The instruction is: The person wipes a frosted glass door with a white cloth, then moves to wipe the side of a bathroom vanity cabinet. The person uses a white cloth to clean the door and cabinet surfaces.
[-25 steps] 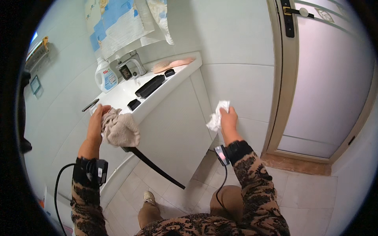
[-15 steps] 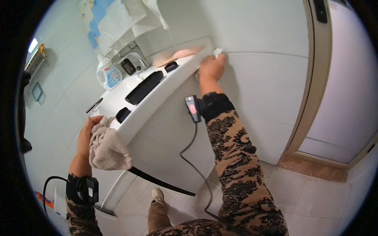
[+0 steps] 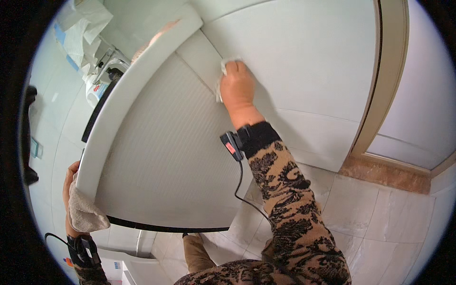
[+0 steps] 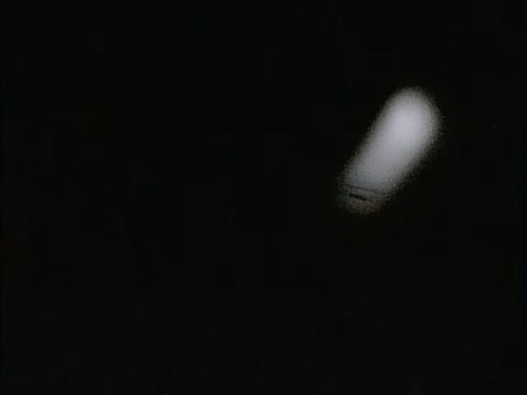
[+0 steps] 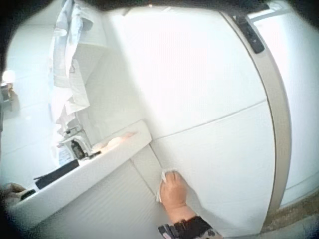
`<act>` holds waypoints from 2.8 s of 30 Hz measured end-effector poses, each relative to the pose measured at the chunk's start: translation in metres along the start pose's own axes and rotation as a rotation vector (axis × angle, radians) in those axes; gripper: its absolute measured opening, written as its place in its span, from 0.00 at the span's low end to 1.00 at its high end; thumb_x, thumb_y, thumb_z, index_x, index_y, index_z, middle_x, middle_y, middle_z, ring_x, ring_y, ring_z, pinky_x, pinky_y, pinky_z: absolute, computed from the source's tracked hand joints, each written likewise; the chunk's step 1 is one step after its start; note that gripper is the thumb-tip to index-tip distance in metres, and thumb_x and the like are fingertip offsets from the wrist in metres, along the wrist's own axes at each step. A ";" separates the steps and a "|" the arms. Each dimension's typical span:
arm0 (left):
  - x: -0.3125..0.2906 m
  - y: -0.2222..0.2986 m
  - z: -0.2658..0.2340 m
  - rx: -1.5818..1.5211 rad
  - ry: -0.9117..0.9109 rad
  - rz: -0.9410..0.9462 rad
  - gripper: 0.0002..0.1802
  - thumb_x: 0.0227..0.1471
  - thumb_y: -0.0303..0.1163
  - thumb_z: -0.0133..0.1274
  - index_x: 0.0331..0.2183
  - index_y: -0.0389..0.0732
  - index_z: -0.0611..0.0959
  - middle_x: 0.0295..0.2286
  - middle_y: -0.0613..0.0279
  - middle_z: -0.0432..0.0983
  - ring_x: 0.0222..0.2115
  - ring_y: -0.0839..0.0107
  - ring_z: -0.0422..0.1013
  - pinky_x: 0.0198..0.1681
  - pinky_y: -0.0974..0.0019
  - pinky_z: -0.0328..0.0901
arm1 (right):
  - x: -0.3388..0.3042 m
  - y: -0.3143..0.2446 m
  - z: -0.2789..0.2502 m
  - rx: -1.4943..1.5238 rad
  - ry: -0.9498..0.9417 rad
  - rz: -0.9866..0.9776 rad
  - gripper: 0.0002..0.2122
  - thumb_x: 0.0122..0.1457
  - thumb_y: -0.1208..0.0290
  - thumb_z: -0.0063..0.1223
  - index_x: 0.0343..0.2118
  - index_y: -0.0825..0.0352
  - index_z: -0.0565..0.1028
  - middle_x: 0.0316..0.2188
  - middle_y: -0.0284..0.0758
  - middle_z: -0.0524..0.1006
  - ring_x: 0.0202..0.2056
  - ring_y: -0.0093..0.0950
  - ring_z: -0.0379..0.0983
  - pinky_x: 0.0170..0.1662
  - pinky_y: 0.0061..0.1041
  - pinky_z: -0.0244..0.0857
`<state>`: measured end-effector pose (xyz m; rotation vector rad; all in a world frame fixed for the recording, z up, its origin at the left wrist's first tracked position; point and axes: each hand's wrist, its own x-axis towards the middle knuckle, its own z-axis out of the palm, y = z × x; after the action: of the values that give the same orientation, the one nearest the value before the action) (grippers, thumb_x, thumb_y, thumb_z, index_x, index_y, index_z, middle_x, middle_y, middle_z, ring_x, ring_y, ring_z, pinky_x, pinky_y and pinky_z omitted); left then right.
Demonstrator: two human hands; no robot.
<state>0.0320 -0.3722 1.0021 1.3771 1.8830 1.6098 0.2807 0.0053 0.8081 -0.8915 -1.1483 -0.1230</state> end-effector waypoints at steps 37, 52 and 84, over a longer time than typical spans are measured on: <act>0.026 0.032 0.004 -0.085 -0.020 -0.073 0.25 0.59 0.48 0.46 0.47 0.37 0.76 0.38 0.57 0.75 0.38 0.70 0.73 0.42 0.68 0.71 | 0.007 0.003 -0.018 0.461 -0.104 0.542 0.10 0.59 0.68 0.50 0.37 0.71 0.70 0.32 0.45 0.75 0.34 0.39 0.73 0.39 0.36 0.65; 0.055 0.008 -0.023 -0.097 -0.142 0.108 0.22 0.58 0.43 0.50 0.42 0.32 0.79 0.35 0.57 0.77 0.35 0.71 0.73 0.41 0.70 0.68 | 0.001 -0.193 -0.019 0.565 -0.121 0.323 0.05 0.53 0.77 0.48 0.33 0.69 0.70 0.31 0.48 0.74 0.36 0.49 0.70 0.39 0.41 0.64; 0.005 0.059 0.016 0.331 -0.197 0.446 0.29 0.62 0.51 0.35 0.52 0.37 0.73 0.53 0.54 0.68 0.56 0.68 0.62 0.63 0.61 0.48 | -0.024 -0.118 -0.014 0.553 -0.222 0.527 0.10 0.56 0.71 0.56 0.36 0.69 0.69 0.31 0.43 0.71 0.35 0.42 0.70 0.38 0.38 0.64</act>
<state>0.0683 -0.3643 1.0505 2.1349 1.8728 1.3036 0.2199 -0.0905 0.8512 -0.6878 -1.0353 0.7087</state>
